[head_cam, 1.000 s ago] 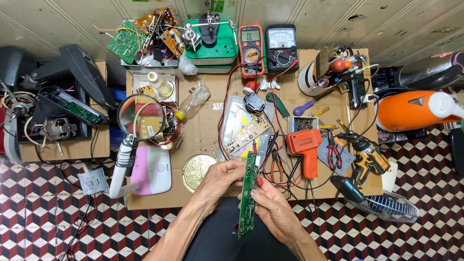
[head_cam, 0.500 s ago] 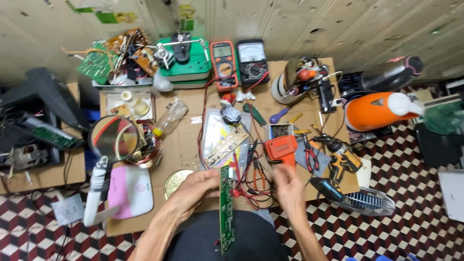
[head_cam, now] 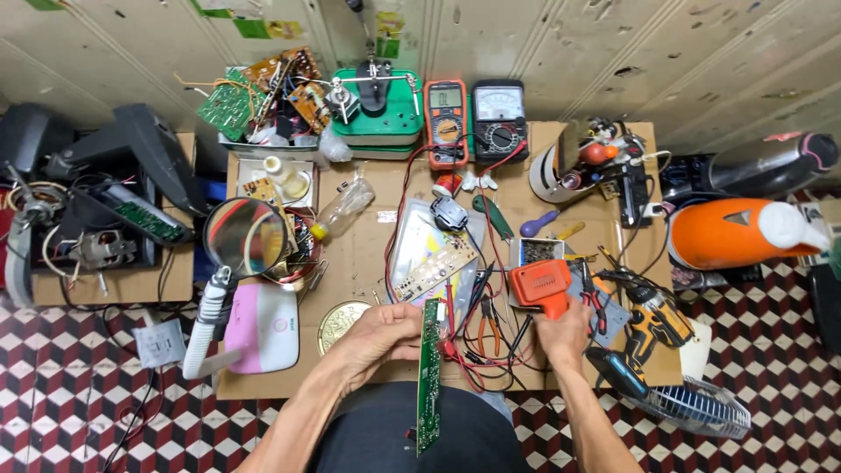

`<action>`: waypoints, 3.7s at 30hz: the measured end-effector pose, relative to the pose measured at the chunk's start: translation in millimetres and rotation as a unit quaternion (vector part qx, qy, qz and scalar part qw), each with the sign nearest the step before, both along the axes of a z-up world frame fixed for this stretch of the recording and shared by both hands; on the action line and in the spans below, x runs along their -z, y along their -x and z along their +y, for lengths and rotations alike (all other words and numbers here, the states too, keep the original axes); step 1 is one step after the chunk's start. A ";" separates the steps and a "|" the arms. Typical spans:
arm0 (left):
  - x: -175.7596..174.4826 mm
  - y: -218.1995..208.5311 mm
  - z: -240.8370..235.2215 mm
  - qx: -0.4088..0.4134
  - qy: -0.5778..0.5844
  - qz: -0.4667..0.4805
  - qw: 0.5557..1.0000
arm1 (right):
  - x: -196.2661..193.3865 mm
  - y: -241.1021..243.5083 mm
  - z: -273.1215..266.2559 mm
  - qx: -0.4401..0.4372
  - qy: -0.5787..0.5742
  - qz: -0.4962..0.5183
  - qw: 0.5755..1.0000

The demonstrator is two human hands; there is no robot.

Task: The person uses a heat gun to apply heat to a green circuit board held in their hands. They repeatedly flip the board over to heat different sides and components while working at a cluttered electronics workbench.

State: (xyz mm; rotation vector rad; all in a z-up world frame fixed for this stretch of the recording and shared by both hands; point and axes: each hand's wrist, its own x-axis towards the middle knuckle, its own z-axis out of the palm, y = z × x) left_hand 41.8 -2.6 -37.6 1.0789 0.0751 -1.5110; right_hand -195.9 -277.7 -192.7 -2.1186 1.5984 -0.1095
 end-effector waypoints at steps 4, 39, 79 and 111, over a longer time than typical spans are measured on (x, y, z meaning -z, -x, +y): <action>-3.2 4.2 0.2 -0.017 -0.012 0.008 1.000 | -20.2 22.0 1.5 0.004 -0.018 -0.060 0.998; -12.2 26.8 -32.5 -0.085 -0.028 -0.007 0.996 | -295.5 54.2 79.9 0.180 -0.116 -0.606 0.766; -30.1 123.7 -63.1 -0.267 -0.003 -0.082 0.960 | -293.8 0.7 -41.0 -0.473 -0.213 -0.124 0.846; -22.4 121.3 -74.2 -0.253 -0.030 -0.067 0.965 | -278.7 4.1 -43.0 -0.488 -0.167 -0.126 0.847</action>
